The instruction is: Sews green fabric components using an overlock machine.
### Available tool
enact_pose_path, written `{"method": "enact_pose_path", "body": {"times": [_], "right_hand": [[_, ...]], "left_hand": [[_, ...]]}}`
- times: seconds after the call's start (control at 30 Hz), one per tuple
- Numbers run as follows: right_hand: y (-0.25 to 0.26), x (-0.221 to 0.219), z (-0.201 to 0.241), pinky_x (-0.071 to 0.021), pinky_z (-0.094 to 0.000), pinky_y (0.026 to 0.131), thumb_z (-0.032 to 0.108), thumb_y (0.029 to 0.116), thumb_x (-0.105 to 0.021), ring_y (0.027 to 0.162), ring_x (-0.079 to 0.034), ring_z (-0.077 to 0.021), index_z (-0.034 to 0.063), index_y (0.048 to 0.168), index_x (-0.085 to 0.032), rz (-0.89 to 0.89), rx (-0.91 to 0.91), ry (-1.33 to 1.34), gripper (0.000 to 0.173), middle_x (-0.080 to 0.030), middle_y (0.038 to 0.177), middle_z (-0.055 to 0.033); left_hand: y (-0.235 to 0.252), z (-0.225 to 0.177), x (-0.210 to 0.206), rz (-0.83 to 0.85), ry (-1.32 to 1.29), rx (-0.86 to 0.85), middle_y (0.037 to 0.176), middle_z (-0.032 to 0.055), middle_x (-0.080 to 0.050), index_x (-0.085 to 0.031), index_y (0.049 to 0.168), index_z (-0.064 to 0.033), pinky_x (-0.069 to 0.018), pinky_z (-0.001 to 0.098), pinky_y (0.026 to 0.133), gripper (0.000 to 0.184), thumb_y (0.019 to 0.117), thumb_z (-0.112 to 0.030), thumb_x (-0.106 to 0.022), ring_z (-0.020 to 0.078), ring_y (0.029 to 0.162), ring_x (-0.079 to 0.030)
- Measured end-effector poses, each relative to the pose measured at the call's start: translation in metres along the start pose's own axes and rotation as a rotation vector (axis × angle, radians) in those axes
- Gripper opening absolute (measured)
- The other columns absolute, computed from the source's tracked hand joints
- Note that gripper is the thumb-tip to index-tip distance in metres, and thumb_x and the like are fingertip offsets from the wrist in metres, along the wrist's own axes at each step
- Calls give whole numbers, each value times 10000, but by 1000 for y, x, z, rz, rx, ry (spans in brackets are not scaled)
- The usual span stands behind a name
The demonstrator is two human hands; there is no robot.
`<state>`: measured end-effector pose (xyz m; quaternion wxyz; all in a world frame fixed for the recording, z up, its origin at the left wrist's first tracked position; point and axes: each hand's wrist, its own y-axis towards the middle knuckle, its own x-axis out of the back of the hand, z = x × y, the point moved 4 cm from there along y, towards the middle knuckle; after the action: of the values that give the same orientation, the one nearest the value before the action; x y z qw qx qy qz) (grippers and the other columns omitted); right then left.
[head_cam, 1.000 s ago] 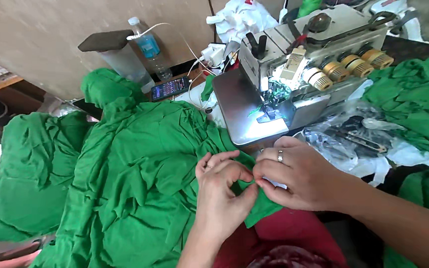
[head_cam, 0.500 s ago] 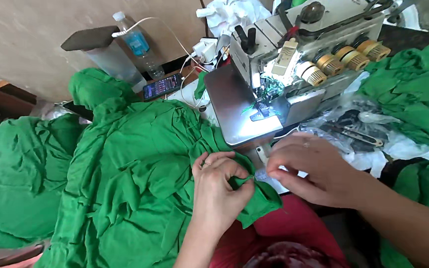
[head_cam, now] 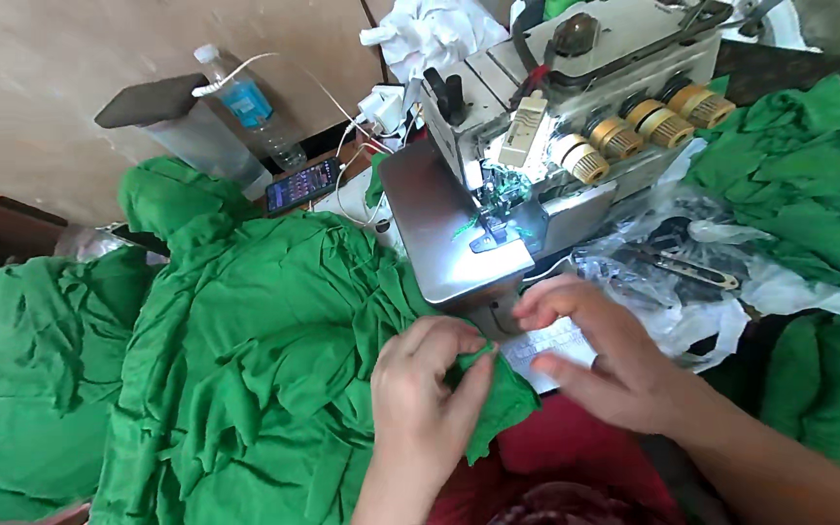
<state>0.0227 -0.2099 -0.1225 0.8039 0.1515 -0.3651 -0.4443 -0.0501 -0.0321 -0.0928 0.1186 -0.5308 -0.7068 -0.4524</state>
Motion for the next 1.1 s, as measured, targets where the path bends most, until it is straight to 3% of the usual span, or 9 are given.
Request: {"method": "enact_pose_path", "body": {"times": [0.07, 0.17, 0.33, 0.43, 0.57, 0.67, 0.73, 0.87, 1.1], "right_hand": [[-8, -11, -5, -526, -351, 908, 455, 993, -621, 1017, -656, -96, 102, 1138, -582, 6, -36, 18, 383, -696, 1057, -33], [-14, -18, -5, -495, -237, 881, 187, 993, -588, 890, -646, -51, 89, 1024, -605, -49, 24, 36, 104, -691, 909, -24], [-11, -14, -6, -471, -231, 928, 200, 1037, -533, 918, -643, -40, 115, 1034, -587, -118, 75, -3, 100, -691, 925, -5], [-13, -10, -13, -508, -247, 939, 204, 1028, -567, 1018, -659, -53, 115, 1024, -599, -134, 43, 69, 95, -709, 1013, -14], [-20, 0, -24, -592, -245, 910, 231, 1020, -611, 1080, -684, -56, 136, 1052, -609, -127, -89, 455, 101, -705, 1168, 12], [-23, 2, -30, -524, -107, 713, 256, 1020, -615, 802, -612, 89, 176, 1040, -587, -123, -219, 575, 87, -649, 879, 147], [-25, -4, -36, -488, -108, 681, 236, 1061, -534, 737, -569, 83, 122, 1082, -590, -59, -260, 580, 129, -604, 803, 123], [-33, -23, -49, -508, -153, 698, 134, 1065, -455, 734, -579, 38, 47, 1144, -568, -5, -390, 597, 163, -591, 801, 74], [-22, -13, -54, -525, -162, 742, 93, 1050, -455, 788, -604, 22, 26, 1176, -576, -222, -417, 572, 187, -623, 871, 64]], "left_hand": [[8, -13, 5, 82, -173, -89, 984, -8, -730, -716, 879, -124, -535, 193, 816, 145, 935, -256, -733, 32, 958, -664], [35, -3, 9, 411, -444, -22, 1080, 11, -716, -716, 1076, -31, -567, 190, 831, 456, 1036, -453, -548, 14, 972, -669], [67, 14, -18, 946, -519, 177, 1243, 113, -674, -592, 1307, 80, -524, 263, 989, 361, 1000, -68, -473, 76, 1121, -650], [56, 21, -40, 1199, -501, 115, 1082, 58, -672, -668, 1124, 10, -511, 271, 879, 271, 907, -27, -509, 49, 994, -611], [63, 27, -21, 854, -529, 75, 922, -49, -679, -669, 975, -54, -502, 175, 783, 224, 1040, -198, -510, -37, 859, -611], [79, 33, 2, 410, -464, 72, 872, -125, -644, -651, 1004, -152, -501, 122, 708, 158, 1060, -234, -529, -70, 779, -591], [90, 35, 7, 215, -232, 20, 914, -84, -649, -691, 998, -132, -507, 151, 729, 134, 1024, -192, -573, -25, 825, -602], [102, 44, -14, 179, 226, 5, 1009, 92, -649, -728, 1005, -76, -559, 389, 754, 144, 978, -197, -654, 200, 901, -650], [135, 49, -55, 216, 329, 182, 1284, 252, -569, -686, 1172, 24, -523, 575, 905, 306, 940, -169, -634, 392, 1134, -612]]}}
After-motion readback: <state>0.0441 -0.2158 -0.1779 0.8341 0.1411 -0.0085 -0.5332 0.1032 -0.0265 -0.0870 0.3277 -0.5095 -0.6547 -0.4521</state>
